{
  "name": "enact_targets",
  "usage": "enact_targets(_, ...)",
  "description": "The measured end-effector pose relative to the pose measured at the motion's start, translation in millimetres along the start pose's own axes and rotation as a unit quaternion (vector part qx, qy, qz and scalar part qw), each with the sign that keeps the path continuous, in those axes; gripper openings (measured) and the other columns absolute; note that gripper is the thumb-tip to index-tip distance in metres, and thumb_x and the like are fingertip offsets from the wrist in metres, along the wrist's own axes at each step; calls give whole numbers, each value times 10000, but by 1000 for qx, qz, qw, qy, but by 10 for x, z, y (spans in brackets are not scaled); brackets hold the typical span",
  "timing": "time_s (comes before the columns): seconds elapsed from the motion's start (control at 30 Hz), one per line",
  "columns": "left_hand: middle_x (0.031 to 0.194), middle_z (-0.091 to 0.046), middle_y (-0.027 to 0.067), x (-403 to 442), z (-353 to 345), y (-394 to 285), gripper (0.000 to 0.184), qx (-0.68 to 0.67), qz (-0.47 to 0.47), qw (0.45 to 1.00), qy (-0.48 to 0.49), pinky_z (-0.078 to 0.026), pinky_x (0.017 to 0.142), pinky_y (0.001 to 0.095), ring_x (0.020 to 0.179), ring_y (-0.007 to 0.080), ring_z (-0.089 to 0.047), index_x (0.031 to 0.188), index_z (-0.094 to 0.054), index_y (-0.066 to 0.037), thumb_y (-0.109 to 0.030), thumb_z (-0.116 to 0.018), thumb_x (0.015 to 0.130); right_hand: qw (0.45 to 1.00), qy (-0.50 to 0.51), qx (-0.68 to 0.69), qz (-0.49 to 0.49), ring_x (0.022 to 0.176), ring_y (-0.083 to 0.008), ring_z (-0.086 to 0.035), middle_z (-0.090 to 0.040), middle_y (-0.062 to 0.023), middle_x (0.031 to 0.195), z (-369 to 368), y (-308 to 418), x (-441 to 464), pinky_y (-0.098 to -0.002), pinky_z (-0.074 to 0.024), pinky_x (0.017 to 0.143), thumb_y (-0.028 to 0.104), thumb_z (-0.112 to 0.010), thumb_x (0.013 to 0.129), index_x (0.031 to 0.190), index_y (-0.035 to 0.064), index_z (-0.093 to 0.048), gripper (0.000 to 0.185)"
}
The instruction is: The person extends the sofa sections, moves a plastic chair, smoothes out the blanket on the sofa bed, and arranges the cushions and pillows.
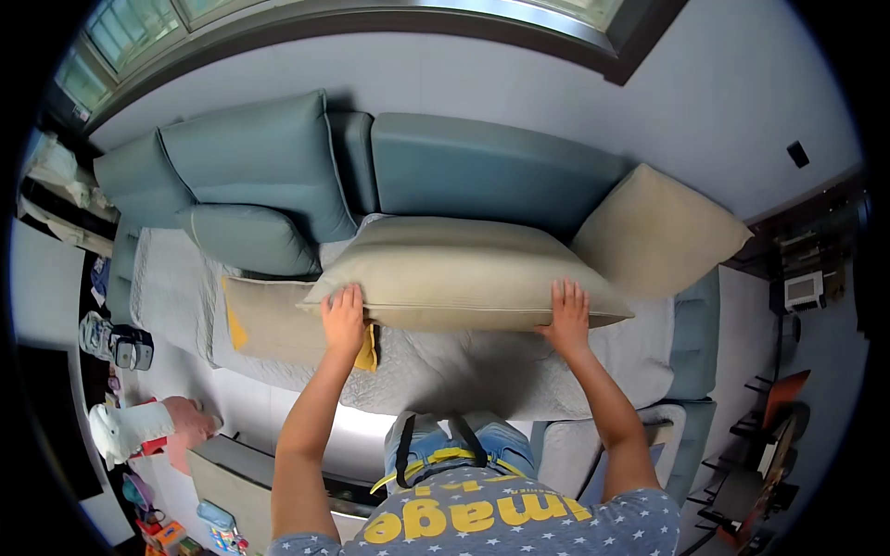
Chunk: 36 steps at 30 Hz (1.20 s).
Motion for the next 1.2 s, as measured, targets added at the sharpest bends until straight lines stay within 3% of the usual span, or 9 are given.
enact_targets(0.17, 1010, -592, 42, -238, 6, -138, 393, -36, -61, 994, -87, -339, 931, 431, 967, 196, -536, 1060, -572, -77, -155, -638, 680, 998, 14, -15, -57, 1286, -317, -283, -351, -131, 1354, -273, -595, -285, -501, -216, 1054, 385, -798, 546, 1308, 49, -358, 942)
enact_targets(0.3, 793, -597, 34, -357, 458, -426, 228, -133, -120, 969, -171, -385, 859, 419, 805, 217, -558, 887, -615, -86, -87, -611, 659, 990, -103, 27, 92, 1100, -275, -494, -562, -111, 1122, -356, -965, -345, -463, -333, 983, 237, -686, 682, 1106, 30, -547, 492)
enact_targets(0.33, 793, -597, 34, -395, 599, -475, 228, -130, -121, 969, -169, -385, 859, 419, 805, 217, -558, 887, -615, -86, -87, -611, 659, 981, -133, 42, 135, 1002, -268, -566, -619, -99, 1024, -276, -965, -378, -442, -388, 943, 165, -644, 706, 1000, 19, -609, 330)
enact_targets(0.43, 760, -588, 37, -608, 1206, -524, 234, -151, -133, 961, -189, -390, 849, 403, 783, 220, -554, 842, -622, -86, -100, -660, 611, 961, -177, 70, 201, 836, -269, -613, -645, -94, 891, 766, -840, -588, -385, -479, 808, 76, -583, 703, 852, 17, -633, 168)
enact_targets(0.53, 745, -574, 30, -852, 1560, -358, 358, -166, -135, 962, -170, -387, 804, 393, 773, 226, -533, 814, -623, -78, -130, -743, 481, 958, -166, 35, 232, 803, -246, -616, -637, -88, 844, 1459, -529, -1110, -358, -503, 732, 67, -581, 679, 809, 26, -625, 143)
enact_targets(0.6, 743, -570, 31, -1025, 1515, -318, 358, -176, -155, 961, -145, -385, 800, 394, 776, 231, -531, 816, -623, -76, -133, -743, 484, 961, -167, 20, 218, 787, -240, -616, -630, -84, 812, 1638, -354, -1573, -353, -505, 718, 64, -581, 661, 791, 29, -621, 140)
enact_targets(0.93, 703, -551, 49, -1406, 1409, -1269, 320, -243, -424, 873, 5, -376, 767, 365, 743, 256, -513, 694, -579, -66, -264, -747, 508, 997, -63, -25, -42, 700, -214, -614, -611, -53, 727, 1846, 134, -4149, -315, -508, 682, 129, -599, 609, 714, 56, -597, 128)
enact_targets(1.0, 690, -554, 54, -1523, 1469, -1784, 334, -233, -492, 838, 25, -376, 754, 361, 726, 255, -512, 674, -585, -65, -258, -764, 468, 994, -22, -20, -103, 706, -207, -616, -614, -53, 738, 1748, 69, -4797, -306, -503, 678, 239, -615, 654, 722, 65, -595, 188)
enact_targets(1.2, 679, -546, 63, -1954, 1886, -3202, 343, -257, -627, 735, 16, -381, 743, 365, 718, 257, -508, 662, -584, -52, -239, -764, 437, 958, -43, -68, -274, 751, -212, -625, -629, -57, 784, 2070, 250, -6194, -311, -503, 684, 242, -611, 661, 738, 52, -599, 205)
Point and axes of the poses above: each hand's wrist, its own x-axis towards the middle knuckle, its own z-axis out of the back of the hand, y = z × x, the point moved 10 cm from there along x, towards the middle knuckle
